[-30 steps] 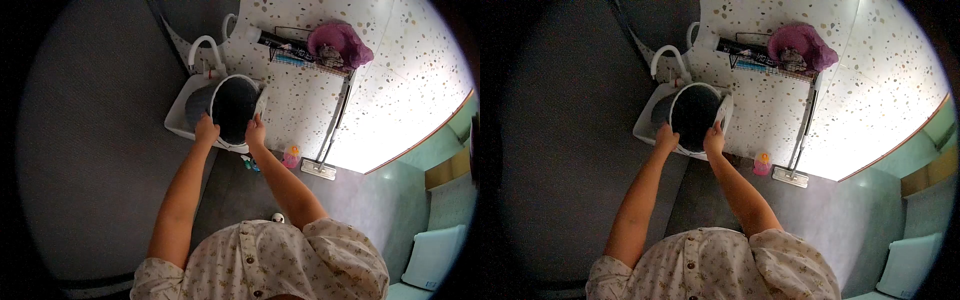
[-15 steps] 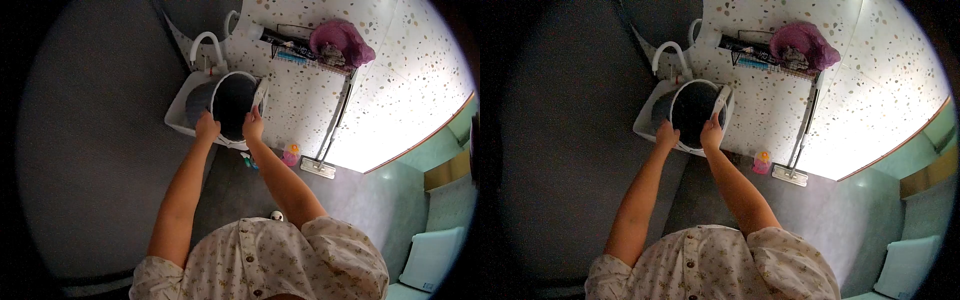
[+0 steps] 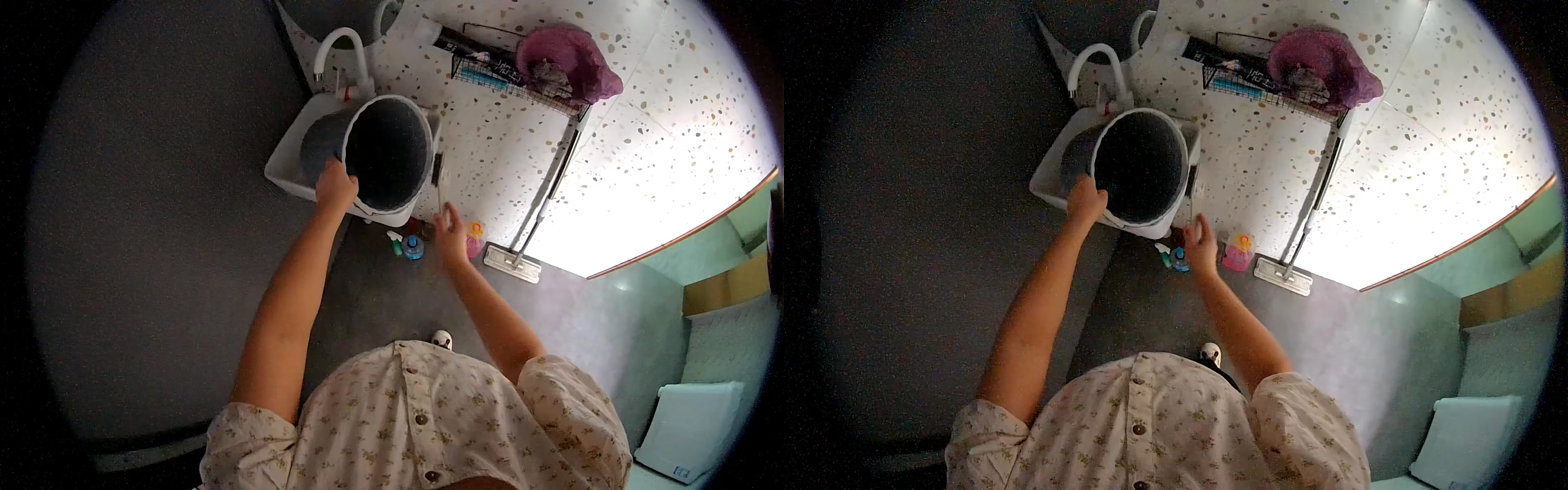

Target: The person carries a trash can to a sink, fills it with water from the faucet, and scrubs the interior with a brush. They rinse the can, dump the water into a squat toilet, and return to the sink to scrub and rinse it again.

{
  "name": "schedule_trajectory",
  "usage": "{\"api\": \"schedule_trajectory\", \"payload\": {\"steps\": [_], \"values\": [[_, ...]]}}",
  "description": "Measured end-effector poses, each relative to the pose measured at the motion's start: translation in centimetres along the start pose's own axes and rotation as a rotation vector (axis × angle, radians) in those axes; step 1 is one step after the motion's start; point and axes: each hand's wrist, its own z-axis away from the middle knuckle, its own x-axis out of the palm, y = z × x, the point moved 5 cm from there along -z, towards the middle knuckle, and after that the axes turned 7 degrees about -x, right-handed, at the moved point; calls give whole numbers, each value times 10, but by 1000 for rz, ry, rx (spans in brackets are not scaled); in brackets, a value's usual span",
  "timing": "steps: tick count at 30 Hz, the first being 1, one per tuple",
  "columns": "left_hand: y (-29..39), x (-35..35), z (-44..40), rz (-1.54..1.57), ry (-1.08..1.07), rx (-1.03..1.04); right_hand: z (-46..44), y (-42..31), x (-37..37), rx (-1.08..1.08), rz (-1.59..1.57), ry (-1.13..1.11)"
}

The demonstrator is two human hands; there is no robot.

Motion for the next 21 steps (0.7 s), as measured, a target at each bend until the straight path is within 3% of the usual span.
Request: {"api": "schedule_trajectory", "payload": {"steps": [4,6,9,13,18,20,21], "values": [[-1,0,1,-33,-1,-10,-32,-19,-31,-119,180,-46],[-7,6,-2,-35,2,-21,-43,-31,-40,-165,354,-197],[-10,3,-3,-41,-14,-30,-49,-49,-55,-406,589,-287],[-10,4,-5,-58,-47,2,-69,-44,-56,-466,1112,-325],[-16,5,-4,-36,-20,-20,-63,-76,-27,-387,1175,-414],[-20,7,-2,-26,-23,-16,-63,-88,-3,-573,967,-434],[-20,4,7,10,-6,2,-65,-86,12,-545,754,-491]]}}
